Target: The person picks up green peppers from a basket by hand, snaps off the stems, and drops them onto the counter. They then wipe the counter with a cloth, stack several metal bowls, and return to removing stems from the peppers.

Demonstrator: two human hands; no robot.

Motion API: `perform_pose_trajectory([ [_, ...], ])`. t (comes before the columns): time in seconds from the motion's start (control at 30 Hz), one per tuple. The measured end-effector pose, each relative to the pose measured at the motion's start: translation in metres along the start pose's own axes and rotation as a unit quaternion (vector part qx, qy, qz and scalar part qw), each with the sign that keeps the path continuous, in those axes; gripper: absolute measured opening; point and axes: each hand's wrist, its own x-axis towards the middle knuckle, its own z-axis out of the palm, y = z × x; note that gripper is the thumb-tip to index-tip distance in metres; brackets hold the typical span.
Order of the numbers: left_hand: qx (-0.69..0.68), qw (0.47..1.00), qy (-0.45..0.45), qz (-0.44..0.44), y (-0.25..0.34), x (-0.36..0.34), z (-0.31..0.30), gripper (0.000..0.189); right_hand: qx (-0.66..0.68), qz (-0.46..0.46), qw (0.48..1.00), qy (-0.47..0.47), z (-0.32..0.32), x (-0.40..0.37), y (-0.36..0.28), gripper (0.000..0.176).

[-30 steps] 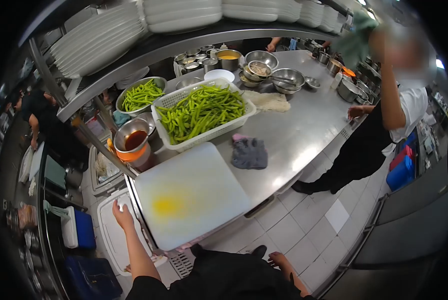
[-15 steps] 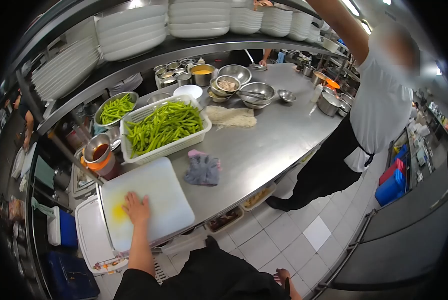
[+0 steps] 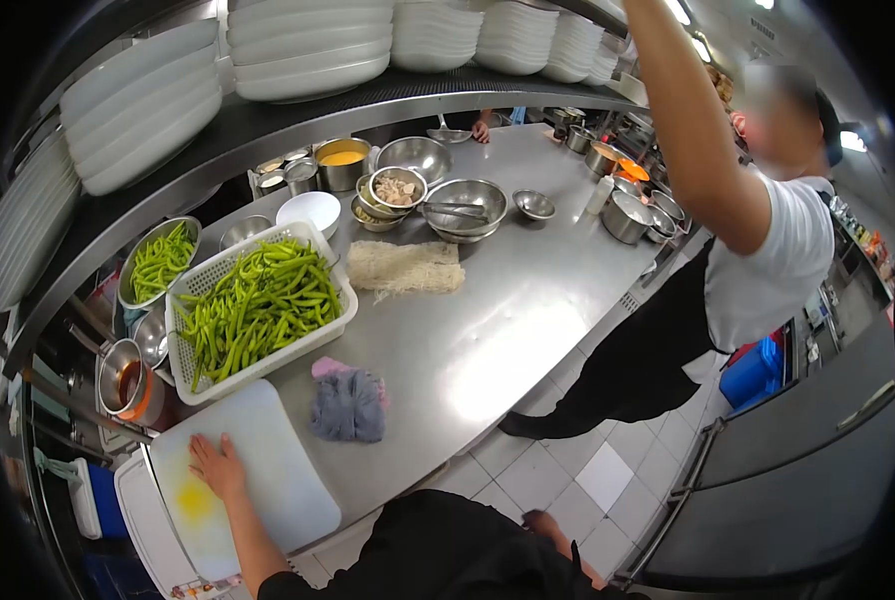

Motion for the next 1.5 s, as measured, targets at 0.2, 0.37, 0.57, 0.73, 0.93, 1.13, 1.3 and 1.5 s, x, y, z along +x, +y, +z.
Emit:
perform_pose_trajectory([
  [0.2, -0.133, 0.988, 0.061, -0.039, -0.034, 0.023, 0.031, 0.055, 0.186, -0.008, 0.929, 0.321, -0.132, 0.059, -0.133, 0.044],
  [0.37, -0.335, 0.930, 0.142, -0.055, -0.022, 0.024, 0.044, 0.050, 0.051, -0.166, 0.925, 0.338, -0.287, 0.102, -0.279, 0.034],
  [0.57, -0.419, 0.899, 0.120, -0.033, 0.098, -0.012, 0.021, 0.046, -0.113, -0.249, 0.838, 0.472, -0.552, 0.238, -0.412, 0.044],
  [0.73, -0.377, 0.915, 0.125, -0.073, 0.165, -0.065, 0.033, 0.043, -0.189, -0.112, 0.857, 0.467, -0.689, 0.303, -0.445, 0.042],
  [0.93, -0.103, 0.973, 0.161, -0.131, 0.153, -0.124, 0.079, 0.046, -0.218, -0.022, 0.842, 0.493, -0.829, 0.424, -0.375, 0.036],
  [1.13, -0.108, 0.941, 0.106, -0.302, 0.223, -0.138, 0.089, 0.051, -0.316, 0.023, 0.847, 0.427, -0.885, 0.520, -0.349, 0.038],
  [1.3, -0.103, 0.912, 0.096, -0.385, 0.237, -0.151, 0.086, 0.056, -0.412, 0.060, 0.805, 0.422, -0.894, 0.583, -0.356, 0.044],
  [1.5, -0.118, 0.868, 0.100, -0.473, 0.226, -0.183, 0.077, 0.062, -0.446, 0.050, 0.828, 0.337, -0.909, 0.597, -0.373, 0.041],
])
